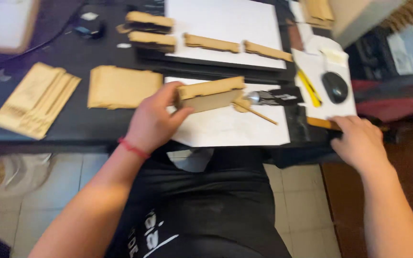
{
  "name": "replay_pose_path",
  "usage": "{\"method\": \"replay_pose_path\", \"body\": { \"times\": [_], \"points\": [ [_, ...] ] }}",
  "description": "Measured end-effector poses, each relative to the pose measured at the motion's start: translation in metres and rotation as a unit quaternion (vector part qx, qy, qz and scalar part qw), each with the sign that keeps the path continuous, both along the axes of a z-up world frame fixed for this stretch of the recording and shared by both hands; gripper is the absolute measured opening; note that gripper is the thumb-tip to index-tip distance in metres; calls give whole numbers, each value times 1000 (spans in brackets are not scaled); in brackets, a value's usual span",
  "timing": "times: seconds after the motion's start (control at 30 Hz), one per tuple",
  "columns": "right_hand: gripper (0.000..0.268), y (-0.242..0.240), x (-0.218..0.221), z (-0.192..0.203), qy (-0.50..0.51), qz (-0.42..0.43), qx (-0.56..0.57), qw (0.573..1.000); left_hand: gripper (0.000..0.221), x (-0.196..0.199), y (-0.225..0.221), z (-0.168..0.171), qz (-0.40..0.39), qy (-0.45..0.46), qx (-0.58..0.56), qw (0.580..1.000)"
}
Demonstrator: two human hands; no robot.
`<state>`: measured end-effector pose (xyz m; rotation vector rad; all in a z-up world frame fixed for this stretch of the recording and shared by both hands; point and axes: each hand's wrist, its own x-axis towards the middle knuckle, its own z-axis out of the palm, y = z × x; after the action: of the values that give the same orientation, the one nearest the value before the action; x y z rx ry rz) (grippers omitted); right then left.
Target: Assembling a laser-cut wooden box using glue and a hammer
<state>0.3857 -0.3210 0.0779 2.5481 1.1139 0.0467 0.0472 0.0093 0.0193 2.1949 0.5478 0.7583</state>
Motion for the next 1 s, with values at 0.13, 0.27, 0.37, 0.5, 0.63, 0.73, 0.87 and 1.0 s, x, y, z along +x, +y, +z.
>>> {"method": "replay_pose_path", "body": {
  "times": [0.13, 0.27, 0.37, 0.5, 0.63, 0.73, 0.87, 1.0],
  "points": [
    [51, -26, 14, -37, -58, 79, 61, 993, 45, -7, -1, 4, 7, 27, -31, 999],
    [41, -26, 0, -18, -1, -3, 71, 998, 39, -8, -1, 16, -2, 71, -65, 995],
    [37, -15, -33, 17, 50, -41, 76, 995, 38, -12, -1, 22, -5, 82, -67, 994],
    [22, 22, -88, 67, 179, -28, 88, 979, 32, -12, 1, 20, -14, 94, -60, 994],
    [37, 98, -167, 111, 170, -5, 3, 985, 32, -10, 0, 18, -12, 99, -68, 993],
    [25, 142, -196, 123, 222, 100, 46, 969, 35, -8, 2, 15, 1, 96, -46, 994],
    [30, 178, -214, 119, 211, 76, -26, 974, 35, -10, 1, 14, -4, 95, -64, 993],
    [22, 192, -228, 137, 207, 18, -97, 973, 36, -9, 2, 14, -11, 101, -71, 992]
  ]
}}
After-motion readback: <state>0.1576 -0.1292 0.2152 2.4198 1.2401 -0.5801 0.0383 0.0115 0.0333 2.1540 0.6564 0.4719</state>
